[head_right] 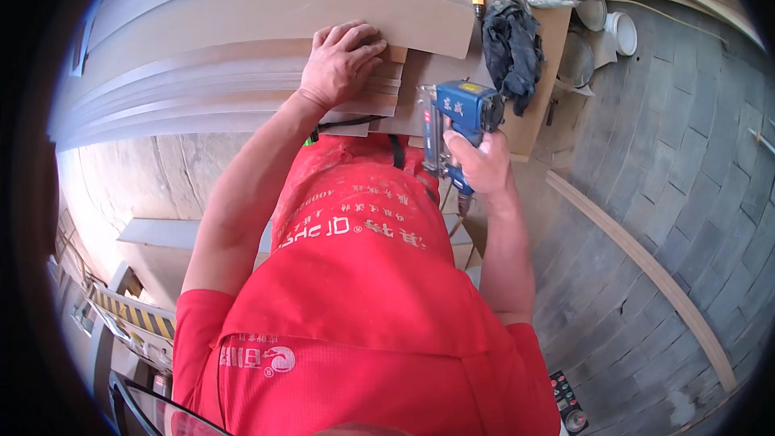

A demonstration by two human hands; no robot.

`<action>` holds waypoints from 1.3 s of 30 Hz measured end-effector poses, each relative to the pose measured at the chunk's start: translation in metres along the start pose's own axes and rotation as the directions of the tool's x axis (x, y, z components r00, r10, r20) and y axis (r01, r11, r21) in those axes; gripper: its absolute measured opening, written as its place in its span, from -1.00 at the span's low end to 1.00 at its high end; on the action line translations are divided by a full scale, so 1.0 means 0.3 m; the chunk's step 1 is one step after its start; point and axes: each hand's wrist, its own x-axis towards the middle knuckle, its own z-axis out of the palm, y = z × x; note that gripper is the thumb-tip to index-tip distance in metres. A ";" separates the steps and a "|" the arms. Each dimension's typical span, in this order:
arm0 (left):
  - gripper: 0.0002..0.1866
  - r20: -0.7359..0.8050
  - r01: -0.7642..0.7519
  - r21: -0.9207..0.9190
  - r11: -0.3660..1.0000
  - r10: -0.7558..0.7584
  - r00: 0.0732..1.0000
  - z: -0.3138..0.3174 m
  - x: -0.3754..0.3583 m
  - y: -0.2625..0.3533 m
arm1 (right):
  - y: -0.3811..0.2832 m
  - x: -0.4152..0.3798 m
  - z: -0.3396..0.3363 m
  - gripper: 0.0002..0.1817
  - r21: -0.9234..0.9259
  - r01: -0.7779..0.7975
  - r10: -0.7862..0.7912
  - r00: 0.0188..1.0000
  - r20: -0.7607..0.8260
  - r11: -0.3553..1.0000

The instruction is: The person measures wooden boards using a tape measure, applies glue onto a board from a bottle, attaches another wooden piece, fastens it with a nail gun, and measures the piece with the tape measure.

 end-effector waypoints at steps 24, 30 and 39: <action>-0.70 0.000 0.018 -0.026 1.000 -0.018 1.000 0.021 -0.009 -0.016 | -0.066 0.249 0.195 -0.84 -0.296 -0.052 0.029 0.996 -0.080 0.954; -0.69 0.001 0.019 -0.024 1.000 -0.019 1.000 0.021 -0.010 -0.014 | -0.063 0.246 0.210 -0.85 -0.379 -0.039 -0.008 0.992 -0.122 0.924; -0.67 0.026 0.030 -0.010 0.999 -0.030 0.999 0.017 -0.010 -0.011 | -0.070 0.211 0.176 -0.76 -0.335 -0.073 -0.008 0.972 -0.234 0.939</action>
